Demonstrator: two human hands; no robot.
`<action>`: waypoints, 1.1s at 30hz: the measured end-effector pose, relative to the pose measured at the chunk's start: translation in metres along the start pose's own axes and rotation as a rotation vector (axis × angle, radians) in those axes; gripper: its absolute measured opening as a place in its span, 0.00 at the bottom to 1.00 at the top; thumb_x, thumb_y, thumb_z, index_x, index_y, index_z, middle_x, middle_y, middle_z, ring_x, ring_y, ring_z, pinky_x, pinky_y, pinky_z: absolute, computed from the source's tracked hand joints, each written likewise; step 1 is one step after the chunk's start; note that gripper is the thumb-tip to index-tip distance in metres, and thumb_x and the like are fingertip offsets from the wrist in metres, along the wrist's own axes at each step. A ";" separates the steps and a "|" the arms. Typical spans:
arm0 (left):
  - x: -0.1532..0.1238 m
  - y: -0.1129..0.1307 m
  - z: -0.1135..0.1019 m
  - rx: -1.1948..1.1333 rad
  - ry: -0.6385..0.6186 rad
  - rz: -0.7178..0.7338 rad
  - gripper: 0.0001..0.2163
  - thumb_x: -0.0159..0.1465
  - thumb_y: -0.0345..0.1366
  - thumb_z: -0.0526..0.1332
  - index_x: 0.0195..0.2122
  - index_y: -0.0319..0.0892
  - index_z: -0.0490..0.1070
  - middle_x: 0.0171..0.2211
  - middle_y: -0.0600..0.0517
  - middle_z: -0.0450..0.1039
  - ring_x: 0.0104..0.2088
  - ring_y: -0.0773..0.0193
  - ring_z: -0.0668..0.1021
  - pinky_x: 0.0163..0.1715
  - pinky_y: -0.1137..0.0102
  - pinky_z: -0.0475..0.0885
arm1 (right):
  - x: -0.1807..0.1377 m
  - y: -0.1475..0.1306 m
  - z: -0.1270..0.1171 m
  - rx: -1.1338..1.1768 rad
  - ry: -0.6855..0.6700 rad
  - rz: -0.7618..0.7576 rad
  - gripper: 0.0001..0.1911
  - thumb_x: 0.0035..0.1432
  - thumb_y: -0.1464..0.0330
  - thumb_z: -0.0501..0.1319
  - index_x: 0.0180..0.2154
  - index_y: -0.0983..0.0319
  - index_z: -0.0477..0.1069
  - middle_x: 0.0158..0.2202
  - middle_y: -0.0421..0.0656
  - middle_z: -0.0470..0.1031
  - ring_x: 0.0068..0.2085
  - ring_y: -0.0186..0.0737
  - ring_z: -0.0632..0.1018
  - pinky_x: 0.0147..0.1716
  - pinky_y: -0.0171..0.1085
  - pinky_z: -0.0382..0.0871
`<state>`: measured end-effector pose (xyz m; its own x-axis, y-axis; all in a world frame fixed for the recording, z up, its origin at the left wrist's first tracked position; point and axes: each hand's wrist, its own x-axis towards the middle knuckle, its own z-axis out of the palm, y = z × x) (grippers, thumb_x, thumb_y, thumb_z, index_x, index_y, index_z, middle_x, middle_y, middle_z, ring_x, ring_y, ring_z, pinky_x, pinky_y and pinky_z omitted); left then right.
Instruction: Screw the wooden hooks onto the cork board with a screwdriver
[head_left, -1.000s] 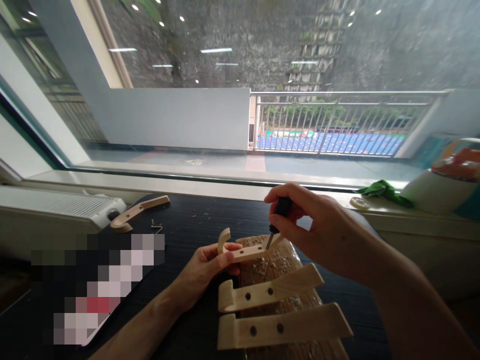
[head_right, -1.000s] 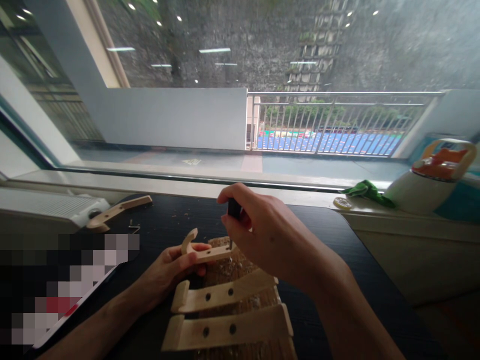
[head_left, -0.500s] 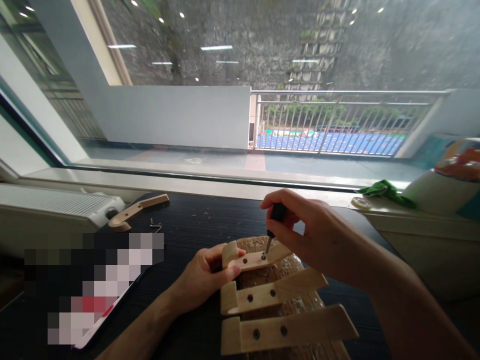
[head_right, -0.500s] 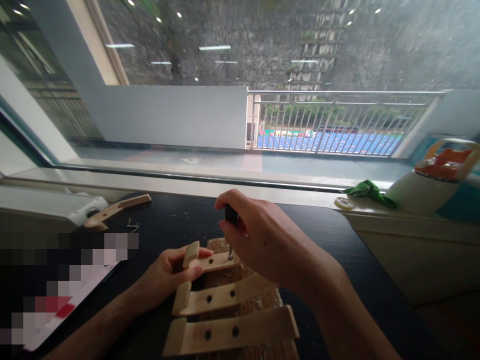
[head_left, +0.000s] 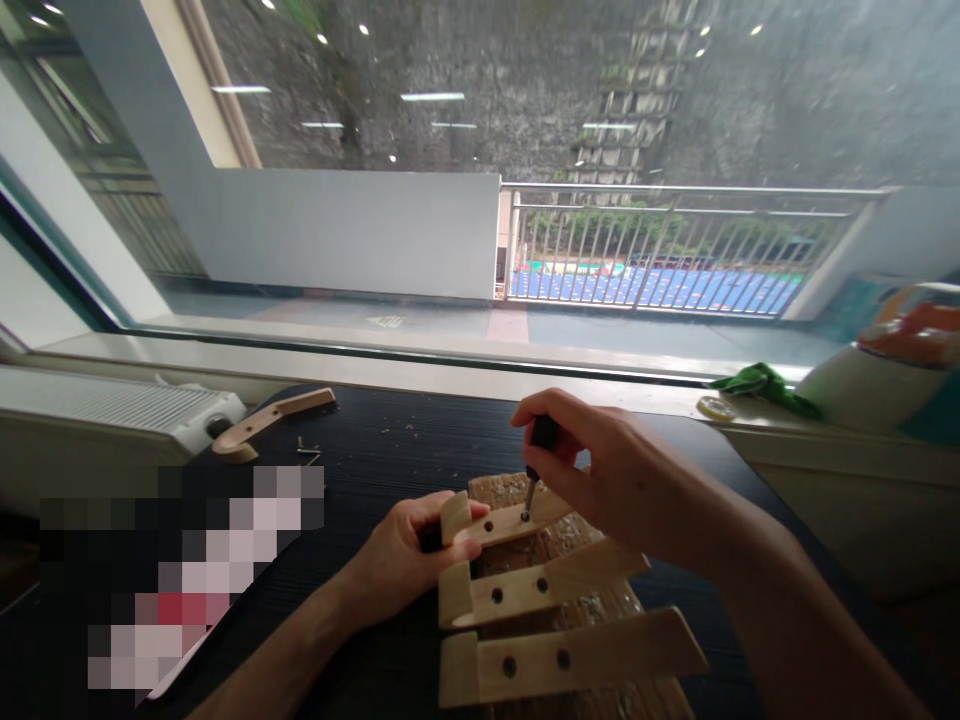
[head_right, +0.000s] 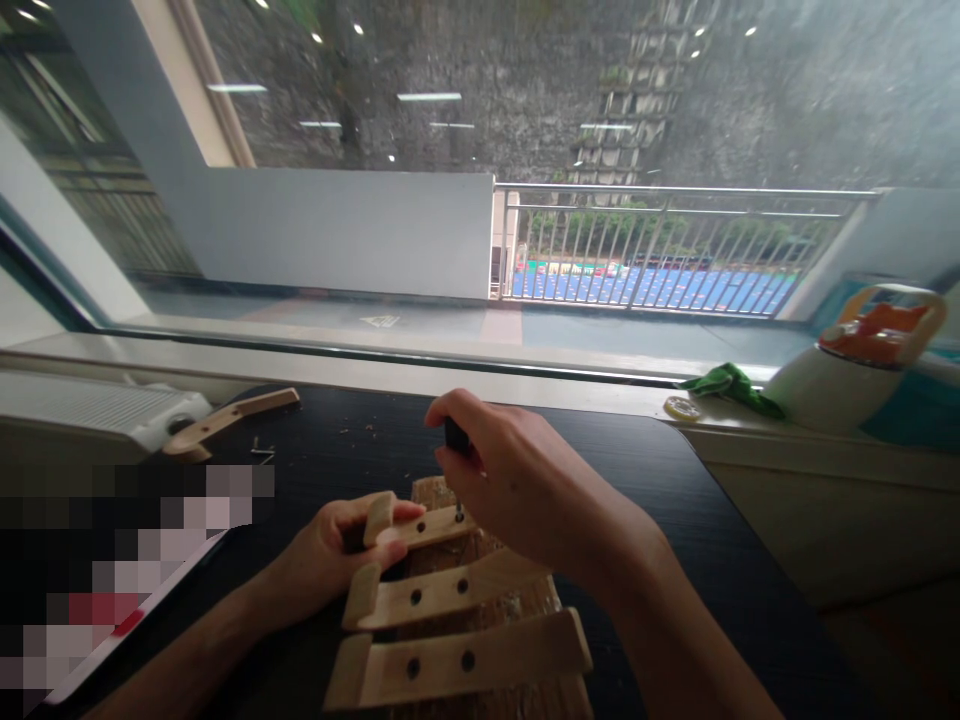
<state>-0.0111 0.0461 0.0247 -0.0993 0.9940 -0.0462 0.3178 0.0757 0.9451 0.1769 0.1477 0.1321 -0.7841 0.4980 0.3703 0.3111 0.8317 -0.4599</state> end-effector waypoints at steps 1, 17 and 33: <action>0.000 0.000 0.000 0.002 -0.004 0.003 0.15 0.56 0.40 0.63 0.43 0.40 0.75 0.35 0.51 0.76 0.34 0.61 0.74 0.34 0.73 0.69 | 0.000 0.000 0.000 -0.002 -0.001 0.002 0.11 0.57 0.70 0.54 0.43 0.57 0.65 0.28 0.37 0.70 0.27 0.31 0.68 0.27 0.32 0.60; 0.001 0.000 -0.002 -0.078 -0.042 -0.030 0.16 0.55 0.41 0.64 0.44 0.40 0.73 0.36 0.51 0.76 0.36 0.60 0.75 0.36 0.72 0.69 | 0.001 0.001 0.000 -0.001 0.000 0.008 0.11 0.56 0.71 0.54 0.43 0.58 0.65 0.29 0.38 0.71 0.27 0.32 0.69 0.27 0.33 0.60; 0.001 0.001 -0.002 -0.047 -0.030 -0.004 0.16 0.55 0.41 0.64 0.43 0.40 0.74 0.36 0.51 0.76 0.35 0.60 0.75 0.35 0.72 0.69 | 0.001 0.001 0.002 -0.010 0.004 -0.001 0.12 0.56 0.71 0.53 0.43 0.58 0.66 0.30 0.39 0.72 0.27 0.32 0.70 0.28 0.32 0.61</action>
<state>-0.0127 0.0472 0.0263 -0.0720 0.9956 -0.0594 0.2731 0.0770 0.9589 0.1753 0.1490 0.1307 -0.7821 0.4986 0.3739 0.3160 0.8344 -0.4516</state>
